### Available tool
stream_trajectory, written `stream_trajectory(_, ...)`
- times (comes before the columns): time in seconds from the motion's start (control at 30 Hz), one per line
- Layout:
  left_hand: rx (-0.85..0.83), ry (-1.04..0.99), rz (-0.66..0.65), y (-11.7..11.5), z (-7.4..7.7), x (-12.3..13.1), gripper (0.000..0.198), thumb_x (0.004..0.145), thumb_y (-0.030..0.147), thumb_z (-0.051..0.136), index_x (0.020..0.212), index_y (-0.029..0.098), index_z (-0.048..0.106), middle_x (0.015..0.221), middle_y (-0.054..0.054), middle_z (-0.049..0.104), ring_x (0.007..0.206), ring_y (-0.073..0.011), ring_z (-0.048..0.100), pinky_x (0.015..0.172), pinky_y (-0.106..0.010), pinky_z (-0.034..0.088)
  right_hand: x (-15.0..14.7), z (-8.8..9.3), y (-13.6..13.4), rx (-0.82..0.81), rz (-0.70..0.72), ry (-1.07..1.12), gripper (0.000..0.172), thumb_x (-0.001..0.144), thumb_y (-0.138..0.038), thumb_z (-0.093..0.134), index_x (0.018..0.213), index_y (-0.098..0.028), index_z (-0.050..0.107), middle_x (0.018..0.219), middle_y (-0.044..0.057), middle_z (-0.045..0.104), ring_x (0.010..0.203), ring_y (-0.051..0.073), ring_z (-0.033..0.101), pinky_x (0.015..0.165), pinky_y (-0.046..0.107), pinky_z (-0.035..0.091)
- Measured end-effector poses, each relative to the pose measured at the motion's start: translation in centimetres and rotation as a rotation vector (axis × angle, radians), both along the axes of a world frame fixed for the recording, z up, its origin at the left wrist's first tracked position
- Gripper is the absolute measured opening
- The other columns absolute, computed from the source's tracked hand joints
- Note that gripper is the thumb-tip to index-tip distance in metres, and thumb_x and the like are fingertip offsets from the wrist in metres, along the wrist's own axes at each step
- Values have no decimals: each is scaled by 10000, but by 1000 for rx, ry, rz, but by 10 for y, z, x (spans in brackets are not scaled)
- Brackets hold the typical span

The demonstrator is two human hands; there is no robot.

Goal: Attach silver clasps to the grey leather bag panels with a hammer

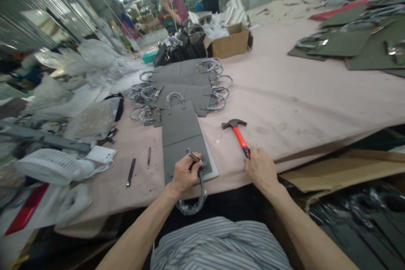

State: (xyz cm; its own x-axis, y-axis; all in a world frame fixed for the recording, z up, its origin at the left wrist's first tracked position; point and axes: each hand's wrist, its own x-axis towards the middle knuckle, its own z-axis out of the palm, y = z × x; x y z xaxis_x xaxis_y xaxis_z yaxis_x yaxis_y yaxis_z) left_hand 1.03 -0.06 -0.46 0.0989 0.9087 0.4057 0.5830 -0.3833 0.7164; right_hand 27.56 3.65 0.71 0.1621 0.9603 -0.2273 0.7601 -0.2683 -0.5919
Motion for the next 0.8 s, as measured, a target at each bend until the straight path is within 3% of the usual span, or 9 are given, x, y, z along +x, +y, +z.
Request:
stream_trajectory(0.13,35,12,3,0,0,2,125,867,154,577,947,203,660,930,-76,744,882,-211,730,834,-319,591,-6,10,18,-153,-24,248,136,684,-138,601,747,-209,504,669,27,524,662,199,535,605,307,413)
stream_trajectory(0.27,42,25,-3,0,1,4,129,860,134,576,934,205,655,915,-75,737,856,-213,724,811,-315,588,-21,30,21,-249,5,550,117,778,-229,549,706,-224,457,580,-25,466,468,125,438,472,260,409)
stream_trajectory(0.43,31,20,-9,-1,0,6,125,853,114,582,913,209,638,880,-58,713,834,-202,697,785,-299,561,-29,90,-3,-120,20,671,287,940,-480,392,790,-243,453,563,-68,377,394,101,318,366,225,296)
stream_trajectory(0.47,26,24,-3,-1,-1,6,116,853,116,582,903,208,632,863,-51,703,822,-198,689,779,-294,554,-27,104,-11,-30,47,650,323,946,-525,392,802,-245,461,558,-66,382,397,103,322,364,227,281)
stream_trajectory(0.53,27,30,9,-1,-4,6,101,852,117,579,880,205,622,839,-41,685,806,-190,675,769,-284,540,-23,129,-27,307,181,470,368,952,-565,424,779,-243,471,541,-50,418,420,112,370,389,240,282)
stream_trajectory(0.63,41,34,2,0,-7,6,99,848,110,573,860,198,616,838,-40,674,808,-183,661,769,-272,523,-19,145,-47,683,401,90,365,980,-513,435,736,-243,466,498,-39,446,408,124,406,431,275,269)
stream_trajectory(0.73,35,37,-19,0,-7,6,102,843,103,574,860,196,613,833,-40,671,793,-178,654,759,-265,515,-13,147,-54,683,635,-150,365,1016,-434,395,709,-245,453,446,-41,458,342,120,367,421,305,191)
stream_trajectory(0.8,31,26,-23,0,-6,7,103,843,101,575,861,196,611,835,-41,674,790,-178,656,757,-264,515,-5,155,-52,643,684,-176,366,1024,-441,397,720,-246,453,444,-47,464,337,117,369,420,302,190)
